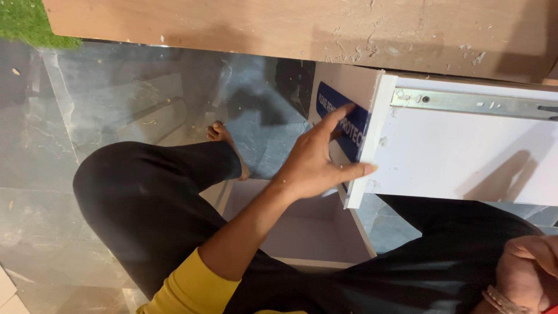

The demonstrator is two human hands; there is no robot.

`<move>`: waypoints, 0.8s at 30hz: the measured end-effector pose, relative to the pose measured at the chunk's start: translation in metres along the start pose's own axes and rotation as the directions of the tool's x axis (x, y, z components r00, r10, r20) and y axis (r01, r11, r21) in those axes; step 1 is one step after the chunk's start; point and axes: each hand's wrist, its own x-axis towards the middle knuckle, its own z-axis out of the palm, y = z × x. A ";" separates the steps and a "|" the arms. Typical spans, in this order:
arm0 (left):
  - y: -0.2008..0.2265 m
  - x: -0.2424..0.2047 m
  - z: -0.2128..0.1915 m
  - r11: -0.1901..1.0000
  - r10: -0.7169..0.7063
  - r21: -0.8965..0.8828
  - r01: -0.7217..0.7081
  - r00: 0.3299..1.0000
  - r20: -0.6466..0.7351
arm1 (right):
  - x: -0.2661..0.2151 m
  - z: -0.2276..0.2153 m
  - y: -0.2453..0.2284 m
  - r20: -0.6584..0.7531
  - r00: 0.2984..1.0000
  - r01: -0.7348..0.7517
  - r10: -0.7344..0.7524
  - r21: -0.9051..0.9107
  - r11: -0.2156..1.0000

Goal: The person assembles a drawer by using a tool to apply fasteners to the white side panels and sliding rail components while sitting on the floor.

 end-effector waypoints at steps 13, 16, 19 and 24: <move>0.003 0.051 0.020 0.917 0.390 0.073 -0.391 0.847 -0.362 | 0.024 0.105 0.085 0.076 0.997 0.039 -0.027 -0.164 0.986; 0.015 0.068 0.018 0.974 0.208 -0.002 -0.226 0.899 -0.385 | 0.029 0.110 0.086 0.087 0.996 0.054 -0.034 -0.234 0.971; 0.020 0.068 0.018 0.995 0.090 0.007 -0.096 0.912 -0.400 | 0.025 0.094 0.074 0.128 0.991 0.073 -0.034 -0.318 0.945; 0.003 0.044 0.019 0.919 0.394 0.209 -0.334 0.791 -0.468 | 0.013 0.074 0.065 0.150 0.985 0.130 -0.084 -0.328 0.936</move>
